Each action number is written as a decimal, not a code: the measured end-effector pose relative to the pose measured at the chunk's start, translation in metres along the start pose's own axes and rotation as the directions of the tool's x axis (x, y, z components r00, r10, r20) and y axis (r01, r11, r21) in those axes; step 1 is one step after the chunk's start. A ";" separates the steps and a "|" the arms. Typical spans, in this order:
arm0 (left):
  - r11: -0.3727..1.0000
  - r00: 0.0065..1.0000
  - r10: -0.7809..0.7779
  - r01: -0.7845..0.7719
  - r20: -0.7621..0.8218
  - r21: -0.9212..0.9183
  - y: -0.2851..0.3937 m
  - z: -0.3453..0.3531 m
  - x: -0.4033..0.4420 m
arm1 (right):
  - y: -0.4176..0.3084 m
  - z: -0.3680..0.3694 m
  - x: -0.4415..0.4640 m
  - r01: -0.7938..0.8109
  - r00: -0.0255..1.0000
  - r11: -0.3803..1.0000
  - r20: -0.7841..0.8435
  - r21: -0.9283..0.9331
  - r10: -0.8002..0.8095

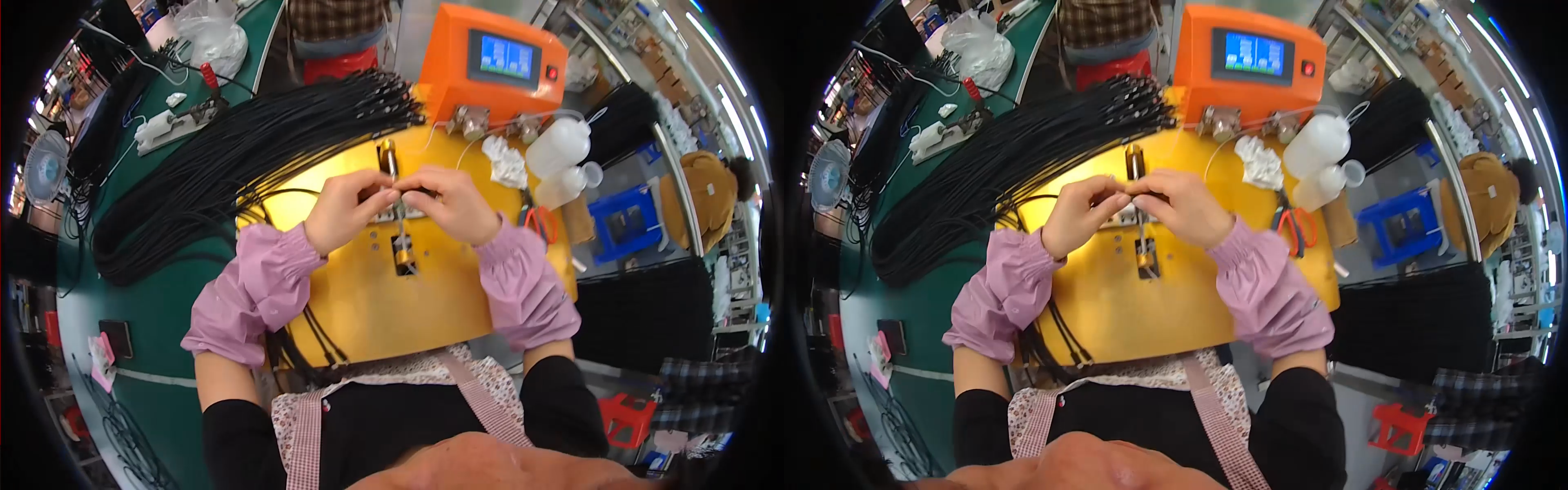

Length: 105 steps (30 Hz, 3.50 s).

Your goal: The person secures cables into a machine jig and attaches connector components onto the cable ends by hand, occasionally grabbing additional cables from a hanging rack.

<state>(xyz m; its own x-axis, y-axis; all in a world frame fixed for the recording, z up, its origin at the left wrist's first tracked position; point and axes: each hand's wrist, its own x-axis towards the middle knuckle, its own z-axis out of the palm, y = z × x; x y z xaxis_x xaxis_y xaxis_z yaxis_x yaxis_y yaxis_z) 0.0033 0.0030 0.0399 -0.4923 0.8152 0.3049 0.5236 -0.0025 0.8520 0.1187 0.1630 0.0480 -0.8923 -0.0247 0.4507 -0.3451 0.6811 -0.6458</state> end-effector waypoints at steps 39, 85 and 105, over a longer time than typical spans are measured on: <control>0.694 0.957 0.228 -0.290 0.181 0.659 -0.030 0.016 -0.012 | 0.032 0.010 -0.013 -0.088 0.995 0.926 -0.080 -0.366 0.063; 0.694 0.935 0.248 -0.353 0.252 0.627 0.022 -0.015 -0.010 | 0.011 -0.021 0.030 -0.175 0.930 0.816 0.180 -0.551 0.321; 0.963 0.995 0.000 -0.027 0.098 0.268 -0.023 0.010 -0.007 | 0.022 0.016 -0.018 -0.370 0.918 0.905 -0.070 0.211 0.391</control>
<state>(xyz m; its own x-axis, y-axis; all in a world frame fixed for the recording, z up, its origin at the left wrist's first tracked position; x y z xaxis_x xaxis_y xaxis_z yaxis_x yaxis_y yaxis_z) 0.0019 0.0033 0.0143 -0.4216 0.8681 0.2621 0.7036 0.1308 0.6985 0.1225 0.1671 0.0159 -0.9333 0.2954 0.2042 -0.0437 0.4710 -0.8811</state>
